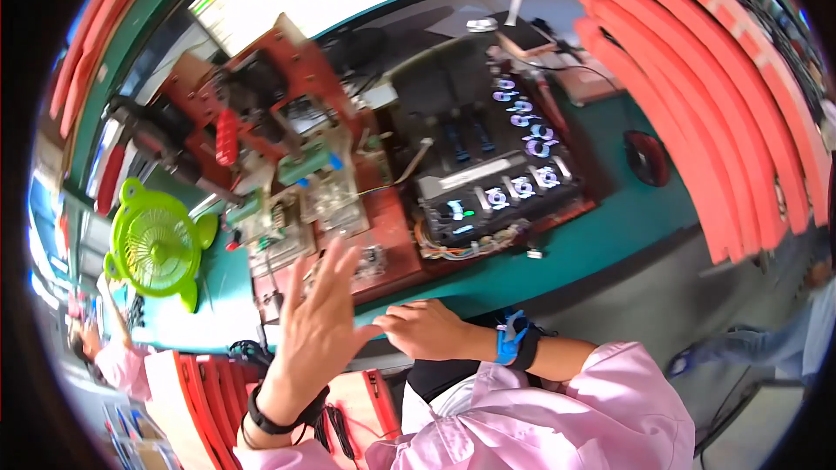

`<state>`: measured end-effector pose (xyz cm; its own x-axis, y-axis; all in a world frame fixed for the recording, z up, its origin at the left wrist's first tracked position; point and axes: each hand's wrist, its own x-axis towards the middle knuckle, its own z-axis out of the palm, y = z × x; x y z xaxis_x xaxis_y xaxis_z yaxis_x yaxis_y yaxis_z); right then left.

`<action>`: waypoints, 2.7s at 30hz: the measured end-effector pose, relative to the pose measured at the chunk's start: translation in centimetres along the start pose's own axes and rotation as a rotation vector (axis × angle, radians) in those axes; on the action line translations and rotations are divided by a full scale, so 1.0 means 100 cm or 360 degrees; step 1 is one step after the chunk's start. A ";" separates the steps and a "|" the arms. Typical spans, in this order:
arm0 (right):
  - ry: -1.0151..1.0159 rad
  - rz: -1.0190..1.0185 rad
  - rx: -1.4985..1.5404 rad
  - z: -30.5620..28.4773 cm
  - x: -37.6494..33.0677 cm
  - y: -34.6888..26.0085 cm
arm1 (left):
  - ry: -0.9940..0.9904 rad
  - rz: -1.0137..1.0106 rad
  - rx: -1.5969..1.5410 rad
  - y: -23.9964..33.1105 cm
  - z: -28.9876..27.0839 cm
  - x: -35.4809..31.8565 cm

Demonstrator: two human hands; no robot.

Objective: Testing and calibrating electronic circuit boards using a specialized test fixture and computer monitor.

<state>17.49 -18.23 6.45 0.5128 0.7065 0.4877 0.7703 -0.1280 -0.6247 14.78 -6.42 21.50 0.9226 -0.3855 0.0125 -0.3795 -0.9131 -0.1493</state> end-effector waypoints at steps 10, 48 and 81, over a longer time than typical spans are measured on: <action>0.0106 -0.0018 0.0036 0.005 -0.006 0.002 | 0.0204 -0.0069 0.0114 0.002 0.001 0.014; 0.0275 0.0040 -0.0251 -0.087 0.019 -0.012 | 0.0890 -0.0191 -0.1024 0.043 0.130 -0.014; -0.0167 0.0408 -0.1095 -0.164 0.088 0.007 | 0.1141 -0.0118 -0.1195 0.051 0.137 0.006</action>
<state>28.72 -23.51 20.32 0.6963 0.6542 0.2953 0.7122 -0.6808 -0.1711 14.32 -9.53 7.21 0.7813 -0.0892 0.6178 -0.4954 -0.6907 0.5268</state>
